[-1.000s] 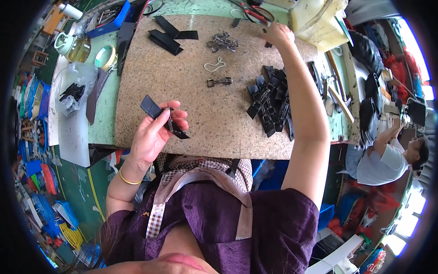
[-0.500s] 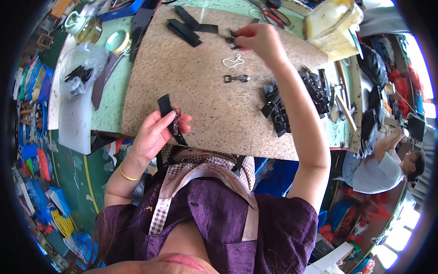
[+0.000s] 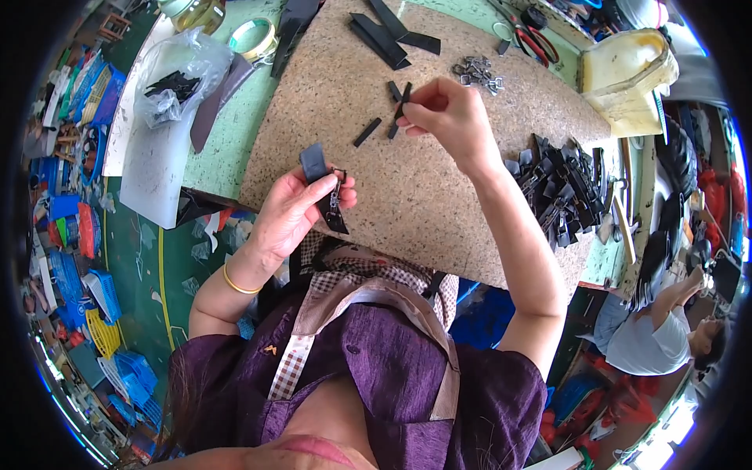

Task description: The person attaches metal buckles to black leather straps by hand, then checks their alignment.

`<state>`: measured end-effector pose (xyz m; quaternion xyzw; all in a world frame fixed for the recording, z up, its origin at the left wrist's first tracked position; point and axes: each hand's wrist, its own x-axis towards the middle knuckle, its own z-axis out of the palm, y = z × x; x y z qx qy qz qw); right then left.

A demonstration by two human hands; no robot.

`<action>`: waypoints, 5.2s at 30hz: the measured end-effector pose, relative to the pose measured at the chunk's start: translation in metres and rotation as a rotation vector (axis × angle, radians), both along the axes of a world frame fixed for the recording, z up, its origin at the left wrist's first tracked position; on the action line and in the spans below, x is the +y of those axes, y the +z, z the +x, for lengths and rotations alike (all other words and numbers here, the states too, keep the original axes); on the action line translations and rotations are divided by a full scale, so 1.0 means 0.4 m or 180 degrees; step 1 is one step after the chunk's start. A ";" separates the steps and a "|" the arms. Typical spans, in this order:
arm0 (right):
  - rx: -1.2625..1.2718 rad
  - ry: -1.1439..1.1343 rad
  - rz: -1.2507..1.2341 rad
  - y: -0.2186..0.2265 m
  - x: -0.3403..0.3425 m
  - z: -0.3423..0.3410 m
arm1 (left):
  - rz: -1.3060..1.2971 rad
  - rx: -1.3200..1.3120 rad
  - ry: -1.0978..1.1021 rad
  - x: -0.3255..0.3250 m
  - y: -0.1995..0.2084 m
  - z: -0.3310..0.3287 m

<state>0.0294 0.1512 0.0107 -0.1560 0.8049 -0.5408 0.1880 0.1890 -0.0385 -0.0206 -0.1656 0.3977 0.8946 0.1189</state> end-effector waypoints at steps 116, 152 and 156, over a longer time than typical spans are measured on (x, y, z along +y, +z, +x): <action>0.0788 -0.0223 -0.0780 -0.026 0.110 0.306 | -0.2541 0.2395 -0.1095 0.092 0.063 -0.048; 0.1343 0.0051 -0.0191 0.031 0.147 0.322 | -0.0785 0.1006 -0.1823 0.126 0.069 -0.076; 0.1246 0.0025 -0.0058 0.025 0.179 0.326 | -0.1115 0.1005 -0.1476 0.138 0.051 -0.100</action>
